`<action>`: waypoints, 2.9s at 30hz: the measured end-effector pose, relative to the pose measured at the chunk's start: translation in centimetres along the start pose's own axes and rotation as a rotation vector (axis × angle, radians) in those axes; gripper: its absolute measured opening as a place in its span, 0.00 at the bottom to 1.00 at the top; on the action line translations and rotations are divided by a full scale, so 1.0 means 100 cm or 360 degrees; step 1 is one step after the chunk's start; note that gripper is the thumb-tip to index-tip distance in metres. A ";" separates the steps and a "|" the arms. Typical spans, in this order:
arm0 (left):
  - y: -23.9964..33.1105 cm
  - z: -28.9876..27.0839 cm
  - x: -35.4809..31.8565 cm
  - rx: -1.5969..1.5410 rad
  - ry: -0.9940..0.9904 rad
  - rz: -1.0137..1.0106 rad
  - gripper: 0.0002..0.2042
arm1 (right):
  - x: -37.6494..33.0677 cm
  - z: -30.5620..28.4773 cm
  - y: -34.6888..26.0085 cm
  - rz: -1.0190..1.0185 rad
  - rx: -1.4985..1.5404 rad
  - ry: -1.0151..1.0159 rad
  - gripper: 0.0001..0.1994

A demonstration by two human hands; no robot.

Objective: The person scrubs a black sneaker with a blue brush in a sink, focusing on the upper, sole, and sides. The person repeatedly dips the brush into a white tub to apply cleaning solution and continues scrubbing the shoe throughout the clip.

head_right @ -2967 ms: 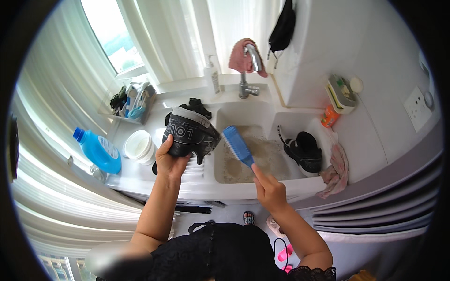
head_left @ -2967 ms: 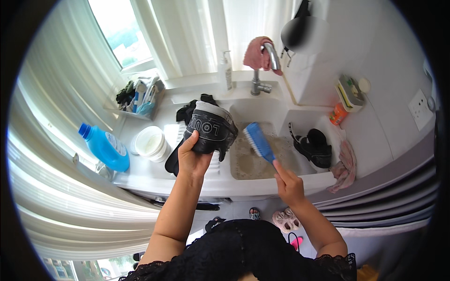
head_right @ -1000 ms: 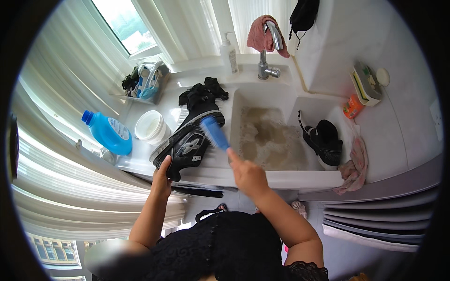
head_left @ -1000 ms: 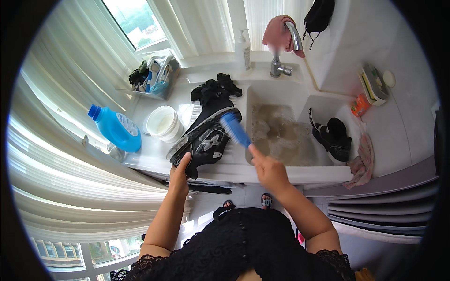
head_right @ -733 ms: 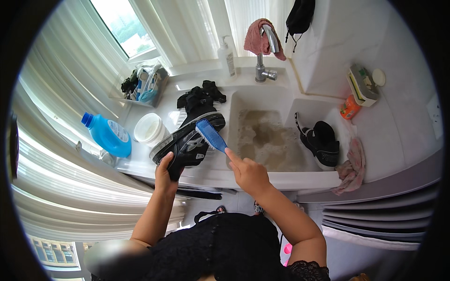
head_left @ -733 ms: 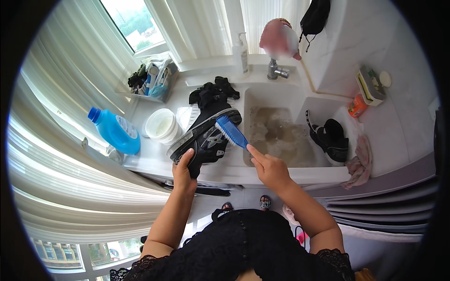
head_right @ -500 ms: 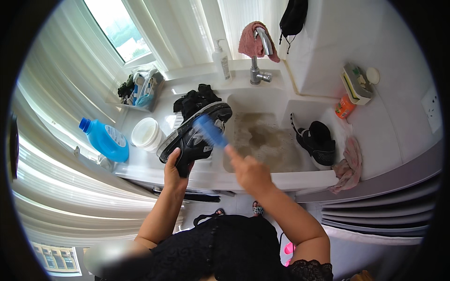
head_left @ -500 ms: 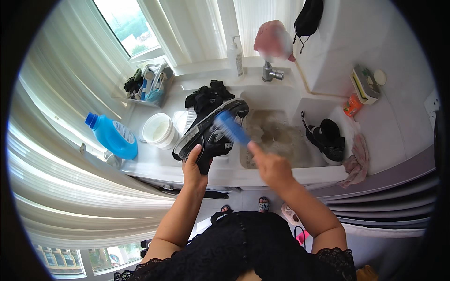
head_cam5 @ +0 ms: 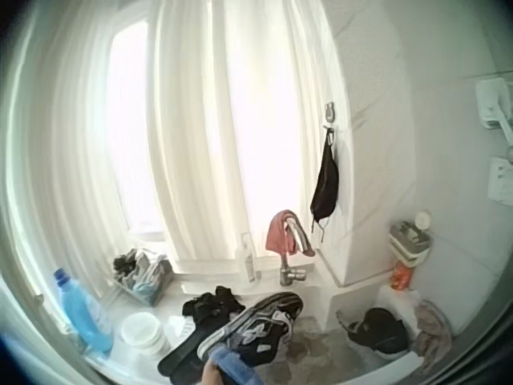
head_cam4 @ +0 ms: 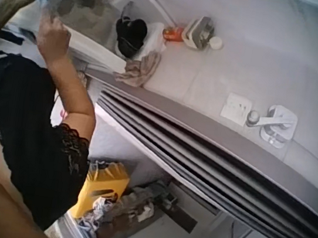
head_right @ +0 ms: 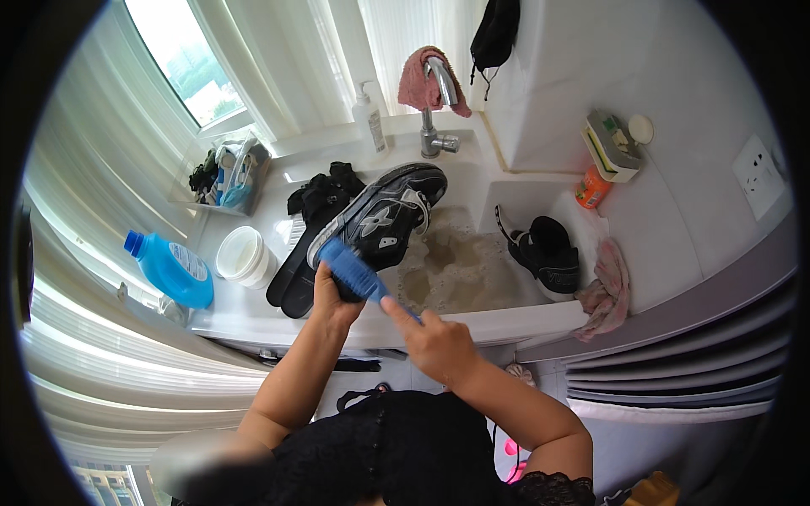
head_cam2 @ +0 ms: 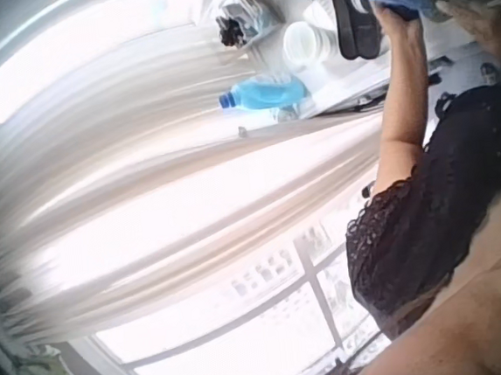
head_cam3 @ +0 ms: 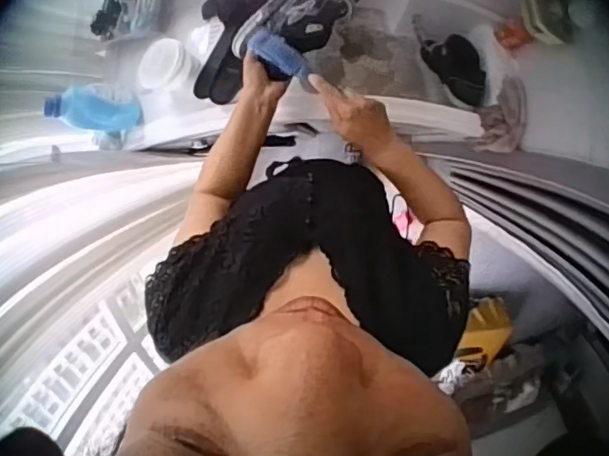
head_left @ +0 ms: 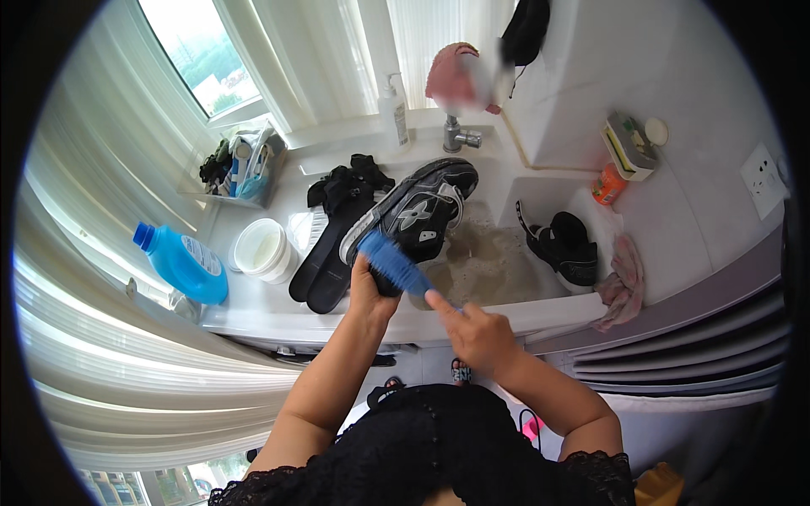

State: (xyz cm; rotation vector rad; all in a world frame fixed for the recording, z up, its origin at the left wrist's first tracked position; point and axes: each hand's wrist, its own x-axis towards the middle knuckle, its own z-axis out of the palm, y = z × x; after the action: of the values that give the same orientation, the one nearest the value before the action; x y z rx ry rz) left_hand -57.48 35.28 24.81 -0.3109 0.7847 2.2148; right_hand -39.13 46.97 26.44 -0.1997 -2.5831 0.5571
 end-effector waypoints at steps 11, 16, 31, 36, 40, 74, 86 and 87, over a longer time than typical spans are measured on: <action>-0.020 0.030 0.009 0.0114 0.0038 -0.0060 0.18 | -0.005 -0.015 0.024 0.0293 -0.0221 0.0183 0.21; -0.031 0.021 0.016 0.0130 -0.0039 -0.0020 0.16 | -0.018 -0.013 0.010 0.0218 -0.0087 0.0093 0.22; -0.014 0.003 -0.014 -0.0210 0.0123 -0.0250 0.21 | 0.014 -0.017 0.039 0.0147 -0.0136 0.0256 0.24; -0.013 -0.009 -0.019 -0.0382 0.0050 -0.0448 0.25 | 0.015 -0.021 0.026 -0.0019 -0.0310 0.0200 0.22; -0.013 -0.005 -0.020 -0.0335 -0.0002 -0.0458 0.27 | 0.049 -0.034 0.059 0.0321 -0.0367 0.0306 0.22; 0.105 -0.009 -0.040 0.0464 0.0231 -0.0675 0.35 | 0.053 0.024 0.049 0.0317 0.0336 -0.0294 0.19; 0.049 -0.007 -0.001 0.0478 0.0579 -0.0042 0.15 | 0.062 -0.047 -0.040 0.1203 0.1774 -0.1226 0.22; 0.047 0.004 -0.014 0.0238 0.0503 0.0009 0.11 | 0.058 -0.047 -0.045 0.1272 0.1741 -0.1255 0.23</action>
State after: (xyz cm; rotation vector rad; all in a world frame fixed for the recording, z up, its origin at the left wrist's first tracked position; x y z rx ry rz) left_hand -59.96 32.26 27.83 -0.5939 1.1149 2.1244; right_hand -42.05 45.93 34.64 -0.7234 -2.2777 2.6197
